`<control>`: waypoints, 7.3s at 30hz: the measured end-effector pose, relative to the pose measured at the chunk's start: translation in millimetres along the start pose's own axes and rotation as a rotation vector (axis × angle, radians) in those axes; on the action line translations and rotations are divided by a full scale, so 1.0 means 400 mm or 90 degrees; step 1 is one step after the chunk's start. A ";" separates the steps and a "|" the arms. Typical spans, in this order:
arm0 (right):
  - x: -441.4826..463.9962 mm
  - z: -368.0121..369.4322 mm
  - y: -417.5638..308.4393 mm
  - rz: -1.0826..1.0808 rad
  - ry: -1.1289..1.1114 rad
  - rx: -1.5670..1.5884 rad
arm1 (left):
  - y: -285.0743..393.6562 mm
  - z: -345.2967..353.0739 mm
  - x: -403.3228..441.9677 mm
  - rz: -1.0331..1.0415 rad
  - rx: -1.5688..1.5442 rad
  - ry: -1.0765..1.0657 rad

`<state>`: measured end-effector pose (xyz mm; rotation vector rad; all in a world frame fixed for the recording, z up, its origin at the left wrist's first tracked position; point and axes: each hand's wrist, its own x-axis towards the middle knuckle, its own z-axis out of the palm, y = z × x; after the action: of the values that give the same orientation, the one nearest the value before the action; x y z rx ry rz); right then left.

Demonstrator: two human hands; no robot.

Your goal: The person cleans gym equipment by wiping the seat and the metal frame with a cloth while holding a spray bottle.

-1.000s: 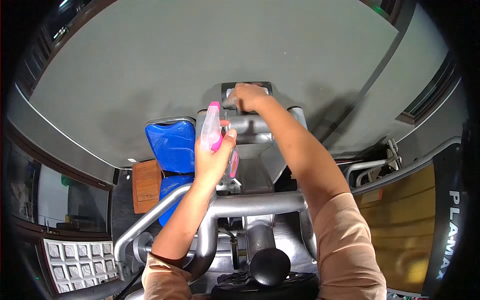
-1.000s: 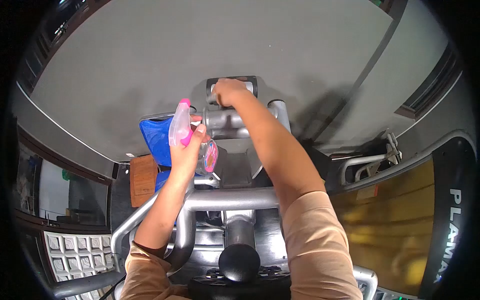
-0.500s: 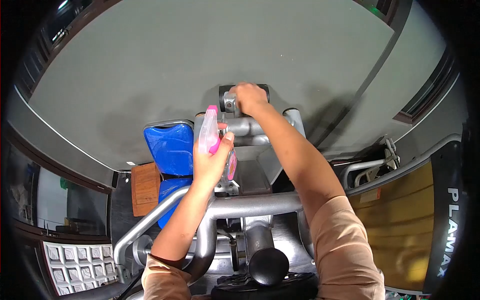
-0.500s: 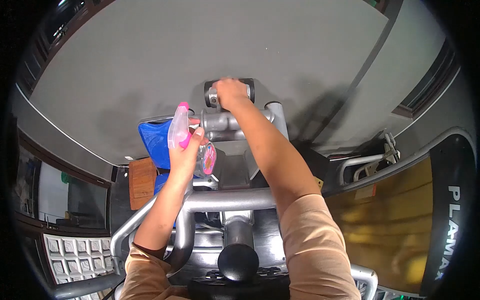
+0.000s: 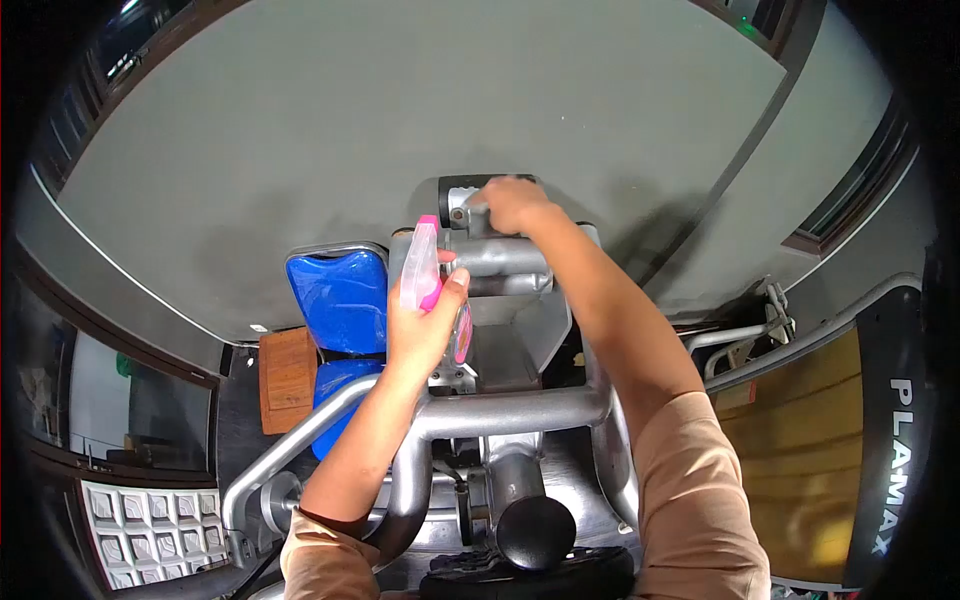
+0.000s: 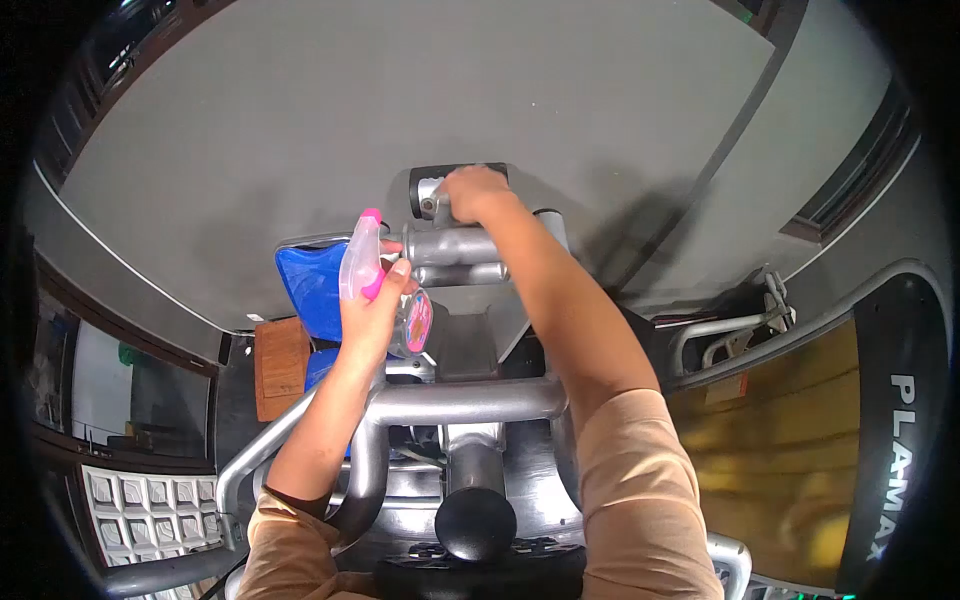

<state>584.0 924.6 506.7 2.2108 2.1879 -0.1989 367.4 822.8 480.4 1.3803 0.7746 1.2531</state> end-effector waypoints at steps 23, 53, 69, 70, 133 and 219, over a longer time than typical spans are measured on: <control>-0.036 0.007 0.045 0.066 0.022 0.079 | -0.003 -0.011 0.002 -0.025 0.045 -0.037; 0.000 0.062 0.094 0.172 0.119 0.383 | 0.232 -0.022 0.220 -0.153 0.636 -0.492; -0.073 -0.045 0.044 -0.060 0.042 0.089 | 0.148 -0.037 0.029 -0.025 0.070 -0.113; -0.095 -0.067 0.030 -0.087 0.016 0.065 | 0.125 -0.027 0.010 -0.018 0.035 -0.092; -0.320 0.058 -0.032 -0.400 0.413 -0.245 | -0.008 0.001 -0.001 -0.017 -0.039 -0.041; -0.301 0.046 0.051 -0.083 0.506 0.418 | 0.187 -0.084 0.029 0.090 0.762 -0.281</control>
<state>602.0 802.6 499.8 2.8420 3.0207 -0.0339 324.6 826.2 551.3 2.5781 1.1752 0.4506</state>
